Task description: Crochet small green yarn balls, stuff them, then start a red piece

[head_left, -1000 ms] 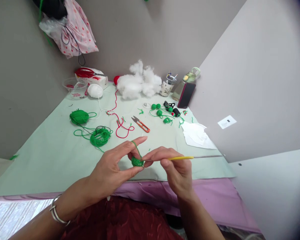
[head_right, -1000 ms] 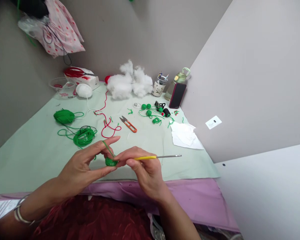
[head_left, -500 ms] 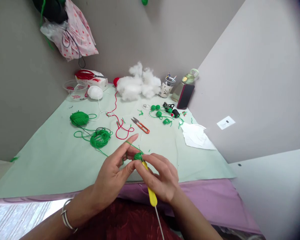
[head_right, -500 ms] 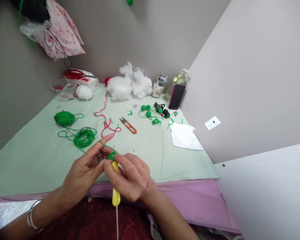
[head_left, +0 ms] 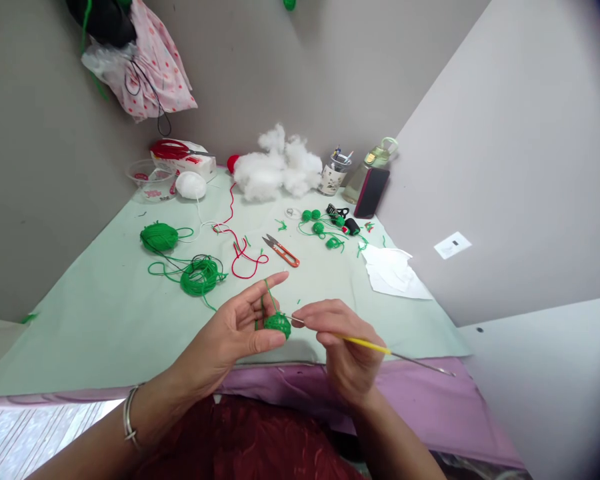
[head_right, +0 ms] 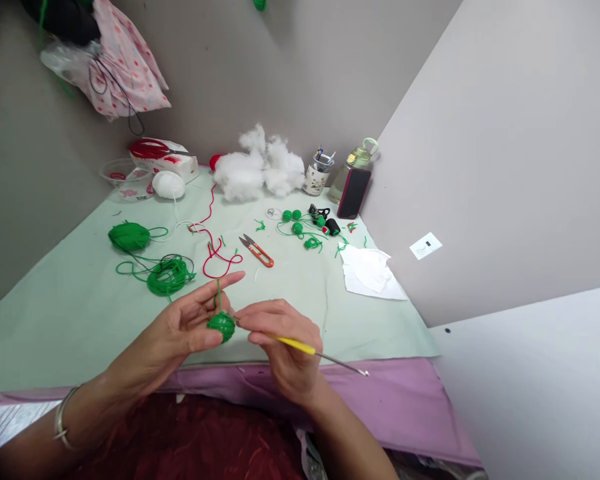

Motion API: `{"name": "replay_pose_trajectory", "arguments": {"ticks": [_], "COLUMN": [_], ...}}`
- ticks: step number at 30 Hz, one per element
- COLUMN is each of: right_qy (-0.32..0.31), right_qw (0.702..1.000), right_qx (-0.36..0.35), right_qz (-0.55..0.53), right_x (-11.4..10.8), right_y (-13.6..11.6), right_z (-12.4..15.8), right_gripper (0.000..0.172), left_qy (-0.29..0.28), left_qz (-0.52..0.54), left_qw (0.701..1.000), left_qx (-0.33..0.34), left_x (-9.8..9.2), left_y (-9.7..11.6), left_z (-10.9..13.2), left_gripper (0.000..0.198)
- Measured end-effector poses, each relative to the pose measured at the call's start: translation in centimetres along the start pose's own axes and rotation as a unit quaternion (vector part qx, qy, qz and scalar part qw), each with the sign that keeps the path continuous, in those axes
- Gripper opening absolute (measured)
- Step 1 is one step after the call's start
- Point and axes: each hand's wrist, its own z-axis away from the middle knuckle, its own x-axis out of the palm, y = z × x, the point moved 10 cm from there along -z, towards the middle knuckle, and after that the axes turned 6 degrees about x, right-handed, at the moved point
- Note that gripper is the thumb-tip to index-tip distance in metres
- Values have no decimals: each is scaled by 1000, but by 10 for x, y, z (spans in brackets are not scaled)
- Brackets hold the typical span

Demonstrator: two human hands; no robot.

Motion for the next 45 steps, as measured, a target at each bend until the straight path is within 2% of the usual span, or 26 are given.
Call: {"name": "replay_pose_trajectory", "arguments": {"ticks": [3,8,10,13,19,24,29,33,36,41,45], "right_qy": [-5,43,40,2,-29,-8,-16,-29,-19,2,7], "right_qw": [999,985,969,946,963,960,947,980,989,975,959], "right_qx": [32,109,151,202,164,174,197,141,124,135,159], "right_qz": [-20,-129,-192,-253,-210,-218,-254,-134,-76,-175,-234], "right_x": [-6,-13,-8,5,4,-3,4,8,7,4,5], "right_y": [3,20,30,41,33,31,33,24,22,29,32], "right_z": [0,-3,-4,-4,-7,-12,-8,-3,-1,-4,-6], "right_gripper": [19,17,16,18,19,21,21,18,18,19,19], "left_qy": [-26,-45,-42,-54,-106,-131,-97,-80,-59,-11,-9], "left_qz": [-29,-54,-56,-51,-31,18,-28,-91,-131,-166,-204], "left_qw": [999,997,997,997,993,991,995,992,989,981,968], "left_qx": [6,19,24,23,29,1,14,36,47,103,147], "left_x": [0,0,-1,-1,7,11,4,5,4,3,6], "left_y": [2,7,9,8,10,7,7,7,8,22,32], "left_z": [1,1,0,-1,1,2,-1,-2,0,5,9], "left_gripper": [73,61,58,60,60,55,50,56,60,66,64]}}
